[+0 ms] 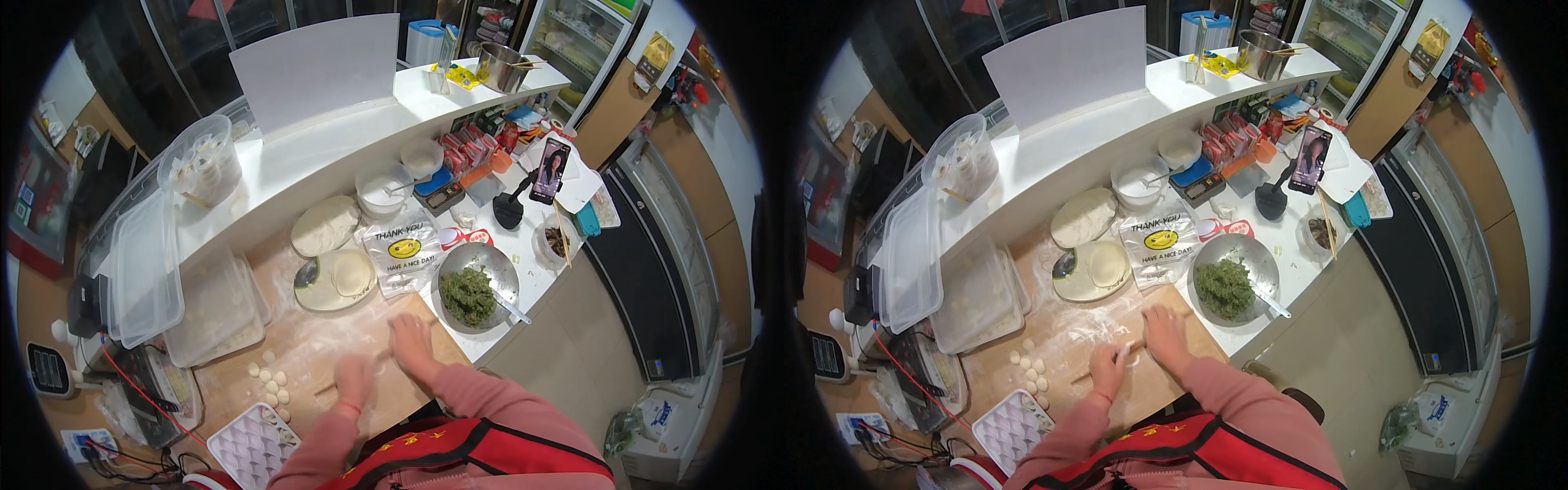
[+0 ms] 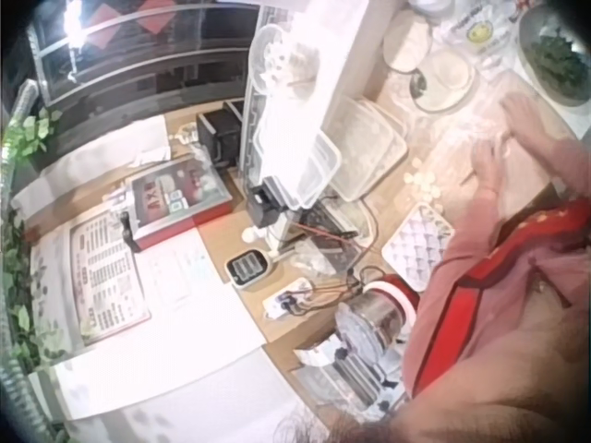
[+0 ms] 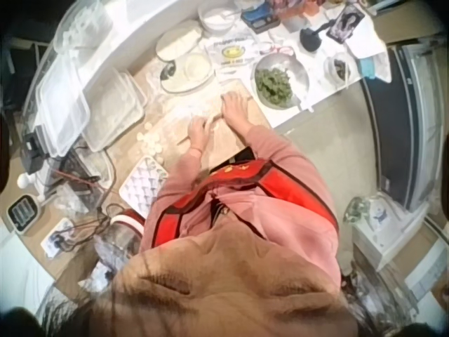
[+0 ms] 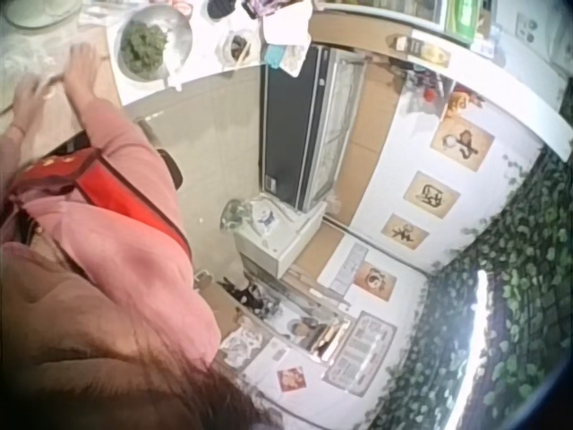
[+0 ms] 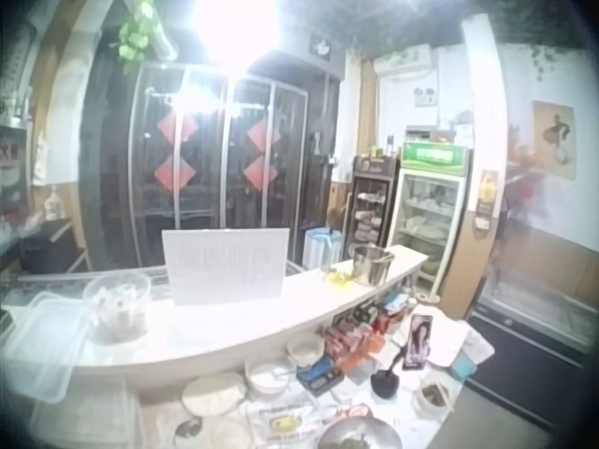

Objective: The person repeatedly rolls small dough balls into flat circular discs using a rolling pin on a floured countertop. The flattened discs are stacked on a plate. The person then picks up a disc and scoops green filling from a bowl with a spoon.

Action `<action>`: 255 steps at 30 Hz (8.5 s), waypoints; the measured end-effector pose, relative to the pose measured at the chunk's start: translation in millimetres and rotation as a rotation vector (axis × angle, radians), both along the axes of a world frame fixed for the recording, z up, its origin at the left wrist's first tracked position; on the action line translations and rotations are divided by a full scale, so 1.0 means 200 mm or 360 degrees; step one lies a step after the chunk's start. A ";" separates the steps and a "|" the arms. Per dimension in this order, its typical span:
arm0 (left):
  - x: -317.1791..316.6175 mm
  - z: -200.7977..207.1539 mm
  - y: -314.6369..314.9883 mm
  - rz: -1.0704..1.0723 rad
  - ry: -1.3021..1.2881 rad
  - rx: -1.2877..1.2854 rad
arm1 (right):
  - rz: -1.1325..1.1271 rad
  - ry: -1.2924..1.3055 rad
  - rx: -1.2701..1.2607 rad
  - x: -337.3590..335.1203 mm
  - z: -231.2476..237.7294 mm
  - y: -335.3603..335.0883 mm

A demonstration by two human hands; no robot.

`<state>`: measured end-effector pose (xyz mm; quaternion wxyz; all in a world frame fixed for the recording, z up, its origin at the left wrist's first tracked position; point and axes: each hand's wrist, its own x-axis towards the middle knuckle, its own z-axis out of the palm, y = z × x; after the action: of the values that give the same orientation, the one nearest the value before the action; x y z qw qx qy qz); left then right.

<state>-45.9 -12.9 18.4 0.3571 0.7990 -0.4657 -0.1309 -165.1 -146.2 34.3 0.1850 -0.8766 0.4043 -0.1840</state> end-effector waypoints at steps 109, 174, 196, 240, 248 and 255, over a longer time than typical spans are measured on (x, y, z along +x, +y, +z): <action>0.17 -0.05 0.17 0.0269 -0.0282 -0.0027 | -0.0133 -0.0119 -0.0004 0.21 -0.04 -0.10; 0.08 -0.02 0.17 0.0311 -0.0157 0.0094 | 0.0490 -0.0266 0.0035 0.00 -0.02 0.08; 0.66 0.07 0.43 0.0860 -0.0445 0.0520 | 0.0704 -0.0042 0.0062 -0.31 -0.01 0.19; 0.09 -0.02 -0.17 0.0194 -0.0111 0.0120 | 0.0393 -0.0143 0.0059 -0.29 -0.08 0.11; 0.03 0.00 -0.12 0.0112 -0.0140 -0.0119 | -0.0029 0.0062 0.0047 -0.01 -0.01 -0.15; -0.05 0.01 0.00 0.0121 0.0098 0.0118 | 0.0034 0.0201 -0.0008 -0.09 0.04 0.00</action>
<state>-55.6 -12.4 19.7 0.3462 0.8245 -0.4186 -0.1588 -183.7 -145.4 42.5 0.1589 -0.8912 0.4054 -0.1272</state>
